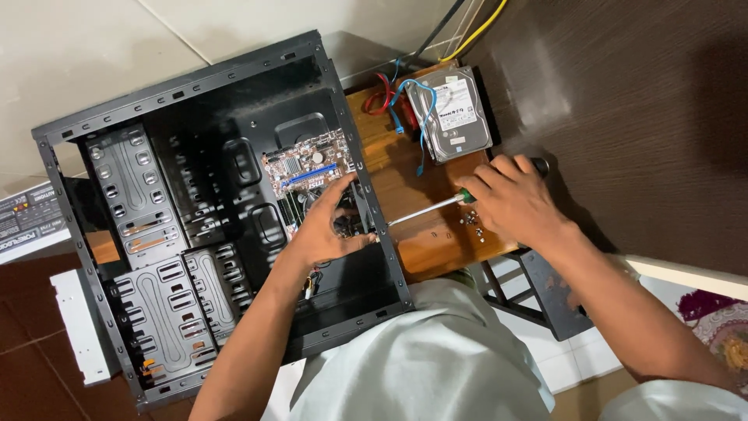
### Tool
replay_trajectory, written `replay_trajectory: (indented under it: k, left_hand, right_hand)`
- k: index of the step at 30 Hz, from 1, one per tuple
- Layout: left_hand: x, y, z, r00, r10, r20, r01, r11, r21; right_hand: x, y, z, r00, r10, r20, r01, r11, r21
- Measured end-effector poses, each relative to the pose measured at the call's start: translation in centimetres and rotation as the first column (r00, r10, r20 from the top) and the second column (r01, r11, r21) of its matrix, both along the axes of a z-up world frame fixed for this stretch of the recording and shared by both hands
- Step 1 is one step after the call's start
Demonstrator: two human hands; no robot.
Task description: Installing a hard drive and securing internal components like the motherboard inside a computer case using a screwdriver.
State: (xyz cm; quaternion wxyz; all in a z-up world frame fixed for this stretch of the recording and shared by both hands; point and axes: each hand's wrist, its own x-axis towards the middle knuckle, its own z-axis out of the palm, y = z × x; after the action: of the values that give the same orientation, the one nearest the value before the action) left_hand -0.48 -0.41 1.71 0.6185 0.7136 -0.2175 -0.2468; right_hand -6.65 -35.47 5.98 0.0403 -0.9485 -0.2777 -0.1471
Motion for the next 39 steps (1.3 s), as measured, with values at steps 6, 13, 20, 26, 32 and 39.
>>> replay_trajectory:
  k: [6,13,20,26,32,39]
  left_hand:
    - [-0.4,-0.3,-1.3,0.975,-0.005,0.224,-0.001,1.0,0.027]
    - [-0.6,-0.9,-1.8,0.953,0.016,0.301,-0.035,0.998,0.056]
    - [-0.6,-1.1,-1.3,0.948,0.029,0.317,-0.053,0.996,0.066]
    - [-0.7,-0.9,-1.4,0.943,0.032,0.331,-0.055,0.997,0.061]
    - [-0.7,-0.9,0.2,0.944,0.013,0.33,-0.053,0.992,0.114]
    - [-0.7,-0.6,-1.3,0.939,0.021,0.342,-0.054,0.995,0.086]
  right_hand:
    - [-1.3,-0.7,-1.0,0.976,-0.105,-0.192,0.108,0.994,0.005]
    - [-4.3,5.3,-2.8,0.729,-0.23,-0.645,0.641,0.56,0.525]
    - [-3.7,13.8,-2.7,0.73,-0.04,-0.682,0.682,0.096,0.725]
    - [-3.3,14.3,-4.1,0.7,-0.075,-0.711,0.715,0.067,0.696]
    - [-2.4,13.5,-5.8,0.671,0.025,-0.741,0.742,-0.022,0.67]
    - [-2.8,13.3,-6.3,0.658,0.088,-0.748,0.753,-0.076,0.654]
